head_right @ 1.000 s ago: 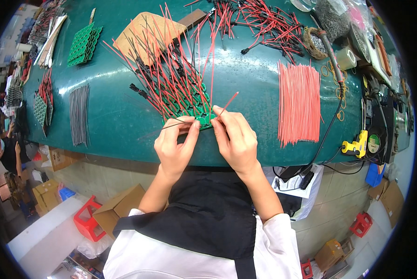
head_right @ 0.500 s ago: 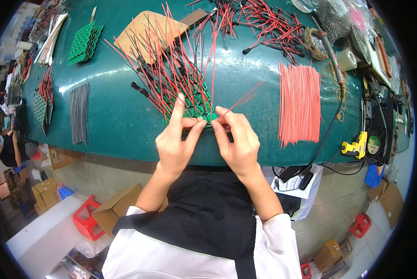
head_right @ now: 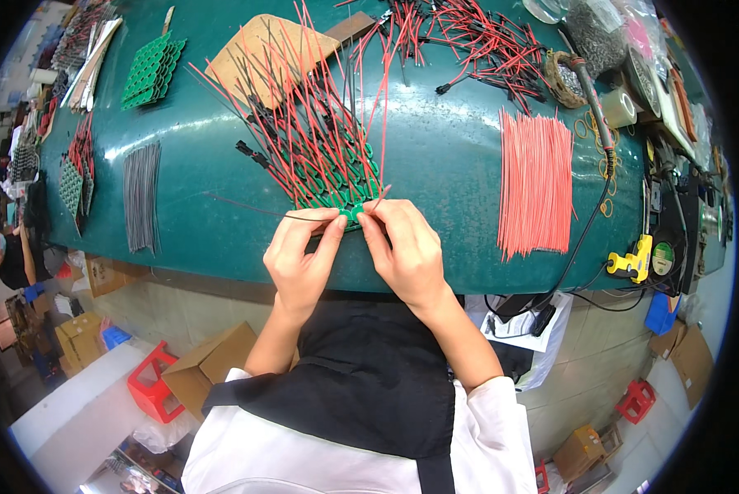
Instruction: The person inserts wires into a printed circuit board, then solders them in place with a soldering iron.
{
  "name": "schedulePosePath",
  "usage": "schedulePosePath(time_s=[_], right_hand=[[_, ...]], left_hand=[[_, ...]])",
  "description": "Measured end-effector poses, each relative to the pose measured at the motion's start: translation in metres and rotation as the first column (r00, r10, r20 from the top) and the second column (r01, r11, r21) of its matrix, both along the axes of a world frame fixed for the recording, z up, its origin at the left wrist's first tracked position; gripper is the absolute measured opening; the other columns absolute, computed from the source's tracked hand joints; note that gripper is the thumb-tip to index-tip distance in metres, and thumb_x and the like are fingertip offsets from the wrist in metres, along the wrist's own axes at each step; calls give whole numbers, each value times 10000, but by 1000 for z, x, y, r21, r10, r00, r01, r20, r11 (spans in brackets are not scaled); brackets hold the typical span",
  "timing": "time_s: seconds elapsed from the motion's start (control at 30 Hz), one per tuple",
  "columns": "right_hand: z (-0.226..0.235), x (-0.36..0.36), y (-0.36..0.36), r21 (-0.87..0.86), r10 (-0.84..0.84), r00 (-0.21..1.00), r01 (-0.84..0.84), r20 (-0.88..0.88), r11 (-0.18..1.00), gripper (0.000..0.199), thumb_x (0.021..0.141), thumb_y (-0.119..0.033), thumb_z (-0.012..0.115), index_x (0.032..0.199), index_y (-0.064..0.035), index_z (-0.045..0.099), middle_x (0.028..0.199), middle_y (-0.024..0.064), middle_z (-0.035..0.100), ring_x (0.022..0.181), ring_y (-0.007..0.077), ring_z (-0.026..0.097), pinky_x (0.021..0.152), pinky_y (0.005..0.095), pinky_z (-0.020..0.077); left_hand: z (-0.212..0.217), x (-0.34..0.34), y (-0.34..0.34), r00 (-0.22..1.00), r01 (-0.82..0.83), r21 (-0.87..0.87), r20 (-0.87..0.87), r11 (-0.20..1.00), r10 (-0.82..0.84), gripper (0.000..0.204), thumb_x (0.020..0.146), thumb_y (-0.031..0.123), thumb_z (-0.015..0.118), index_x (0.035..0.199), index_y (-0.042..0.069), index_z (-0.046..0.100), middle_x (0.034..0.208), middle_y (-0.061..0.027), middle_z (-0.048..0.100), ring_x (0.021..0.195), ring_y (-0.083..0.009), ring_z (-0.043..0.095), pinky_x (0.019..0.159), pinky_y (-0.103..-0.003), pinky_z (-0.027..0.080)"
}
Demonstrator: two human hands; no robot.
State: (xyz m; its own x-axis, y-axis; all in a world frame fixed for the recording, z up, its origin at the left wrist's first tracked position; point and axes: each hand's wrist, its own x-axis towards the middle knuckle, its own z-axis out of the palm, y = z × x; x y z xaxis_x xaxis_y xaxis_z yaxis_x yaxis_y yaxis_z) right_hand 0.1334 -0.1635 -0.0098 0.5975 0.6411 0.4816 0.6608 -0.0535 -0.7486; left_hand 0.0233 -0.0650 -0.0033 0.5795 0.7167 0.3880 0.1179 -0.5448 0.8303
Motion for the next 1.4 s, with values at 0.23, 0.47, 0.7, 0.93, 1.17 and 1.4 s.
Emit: schedulePosePath(time_s=[0.23,0.47,0.7,0.93,1.17,1.4], right_hand=[[6,2,2,-40,40,994,-36,105,999,287,784,66,738,1056,28,657,879,124,676,711,194,662,595,284,549],[9,2,-2,-20,8,1000,-7,30,1000,279,787,47,730,1055,24,653,861,129,663,729,259,657,635,338,541],[15,9,-4,-5,-30,998,30,63,1000,235,798,60,719,1023,30,655,861,131,673,715,251,659,619,327,540],[27,23,-7,-35,-128,992,129,12,991,174,822,34,718,984,6,660,830,117,662,660,225,632,571,308,511],[26,151,36,-519,-323,890,452,324,725,381,946,-392,588,914,-14,624,802,207,678,756,394,670,661,475,533],[25,150,54,-776,-186,937,349,296,525,407,875,-371,591,846,26,677,830,266,665,796,401,675,714,493,524]], left_hand=[[-1,0,1,1000,14,51,8,999,-14,165,782,-43,768,933,-19,704,897,-113,697,742,-165,690,646,-264,569],[-1,0,0,1000,10,42,-3,999,-10,153,786,-39,765,926,-20,706,890,-112,699,739,-161,690,646,-263,569],[0,2,0,1000,8,-5,12,1000,-8,136,790,-38,762,913,-24,705,885,-109,699,729,-156,687,645,-264,568],[2,4,1,998,39,85,-60,996,-34,228,801,-33,759,1006,-33,660,828,-95,686,701,-150,680,640,-260,565],[-4,8,-3,998,44,-33,-53,998,-46,444,791,19,799,1119,0,500,783,-75,668,656,-143,663,621,-254,549],[-5,-6,8,959,240,245,-208,939,-191,392,720,38,828,986,19,541,906,-122,595,790,-271,590,685,-351,515]])
